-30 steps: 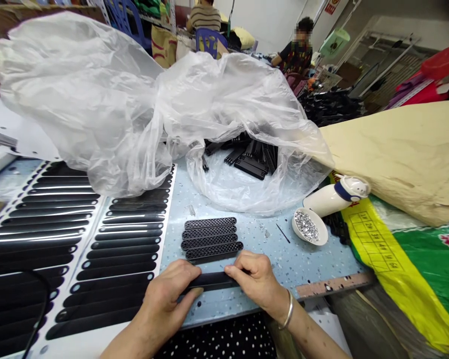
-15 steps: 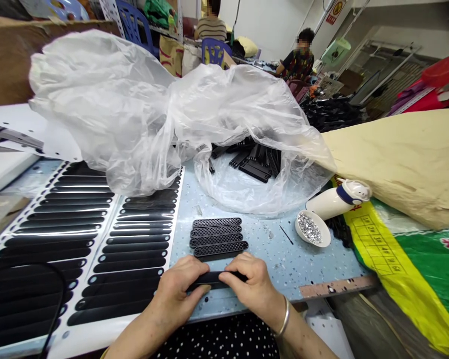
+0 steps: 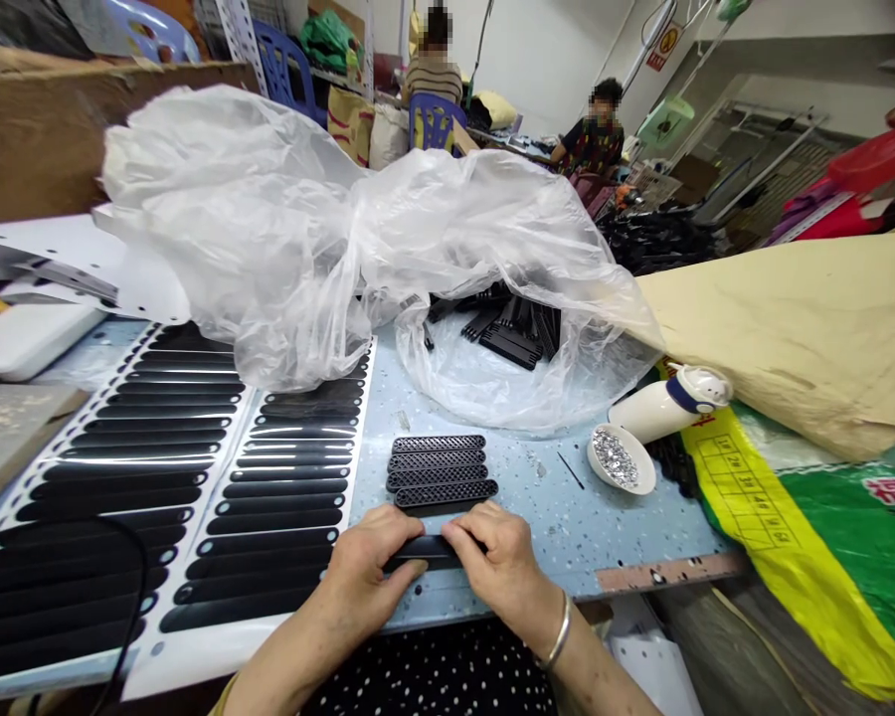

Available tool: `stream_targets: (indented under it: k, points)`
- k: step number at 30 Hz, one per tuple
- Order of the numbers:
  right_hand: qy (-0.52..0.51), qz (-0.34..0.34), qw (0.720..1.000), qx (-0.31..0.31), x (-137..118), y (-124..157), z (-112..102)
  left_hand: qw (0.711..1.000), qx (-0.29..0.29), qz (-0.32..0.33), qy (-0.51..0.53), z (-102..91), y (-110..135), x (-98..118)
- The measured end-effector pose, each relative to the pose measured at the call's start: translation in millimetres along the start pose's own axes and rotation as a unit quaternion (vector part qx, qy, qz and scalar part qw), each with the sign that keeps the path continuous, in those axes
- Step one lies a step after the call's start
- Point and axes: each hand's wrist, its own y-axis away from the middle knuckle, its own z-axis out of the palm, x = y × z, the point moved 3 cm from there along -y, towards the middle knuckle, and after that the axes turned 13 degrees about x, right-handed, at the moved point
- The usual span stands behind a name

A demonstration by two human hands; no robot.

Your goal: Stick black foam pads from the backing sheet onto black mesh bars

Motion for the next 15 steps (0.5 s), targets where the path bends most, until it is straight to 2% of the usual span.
stream_targets:
  k: [5, 9, 11, 13, 15]
  points:
    - [0.042, -0.022, 0.999, -0.008, -9.3, -3.2, 8.9, 1.000, -0.003, -0.005, 0.001, 1.2, 0.2, -1.4]
    - [0.040, -0.032, 0.999, 0.015, -12.4, -6.4, 11.5, 1.000, -0.006, 0.011, -0.011, 1.8, 0.6, -1.0]
    - [0.037, -0.020, 0.999, 0.027, -8.3, -10.0, 1.1, 1.000, -0.004, 0.013, -0.017, 1.1, 0.8, -1.7]
    - [0.035, 0.002, 0.999, 0.041, 1.5, -13.1, -19.0, 1.000, 0.000, 0.016, -0.023, 0.0, 0.6, -2.7]
    - [0.015, 0.066, 0.995, 0.073, 17.9, -12.8, -44.7, 0.999, 0.006, 0.026, -0.029, -1.1, 0.1, -3.5]
